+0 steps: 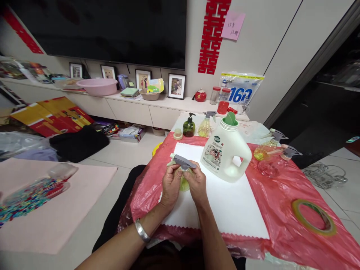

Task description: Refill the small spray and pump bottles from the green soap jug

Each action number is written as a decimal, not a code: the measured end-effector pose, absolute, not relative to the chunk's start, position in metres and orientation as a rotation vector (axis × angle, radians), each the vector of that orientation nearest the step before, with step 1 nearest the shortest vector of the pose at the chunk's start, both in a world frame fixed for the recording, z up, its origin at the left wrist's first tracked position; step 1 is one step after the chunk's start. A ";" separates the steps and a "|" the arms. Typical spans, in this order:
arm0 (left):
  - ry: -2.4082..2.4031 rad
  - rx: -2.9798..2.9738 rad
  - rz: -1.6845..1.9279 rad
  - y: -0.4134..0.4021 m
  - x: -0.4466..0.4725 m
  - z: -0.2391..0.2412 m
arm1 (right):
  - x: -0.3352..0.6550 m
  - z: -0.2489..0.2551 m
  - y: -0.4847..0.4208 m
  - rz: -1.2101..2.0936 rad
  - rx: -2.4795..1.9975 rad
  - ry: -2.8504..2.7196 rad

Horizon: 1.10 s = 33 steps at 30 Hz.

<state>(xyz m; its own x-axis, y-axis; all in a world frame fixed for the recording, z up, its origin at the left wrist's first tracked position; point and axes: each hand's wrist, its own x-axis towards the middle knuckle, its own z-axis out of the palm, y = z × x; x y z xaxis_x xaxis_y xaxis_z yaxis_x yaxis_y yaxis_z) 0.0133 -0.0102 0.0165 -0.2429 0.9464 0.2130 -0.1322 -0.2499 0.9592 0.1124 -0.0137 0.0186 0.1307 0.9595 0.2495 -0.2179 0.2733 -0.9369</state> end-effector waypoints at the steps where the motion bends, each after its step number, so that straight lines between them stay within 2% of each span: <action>1: 1.131 1.146 1.631 -0.010 0.013 0.017 | 0.111 0.018 -0.013 1.044 -0.896 -1.065; 33: 1.111 1.228 1.626 -0.010 0.009 0.013 | 0.103 0.021 -0.015 0.951 -0.966 -1.047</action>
<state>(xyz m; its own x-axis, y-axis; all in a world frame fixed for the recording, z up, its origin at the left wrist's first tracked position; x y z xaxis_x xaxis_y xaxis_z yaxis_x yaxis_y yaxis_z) 0.0095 -0.0104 0.0135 -0.2109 0.9386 0.2731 -0.0867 -0.2962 0.9512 0.1033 -0.0153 0.0214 0.2220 0.9430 0.2477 -0.1561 0.2852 -0.9457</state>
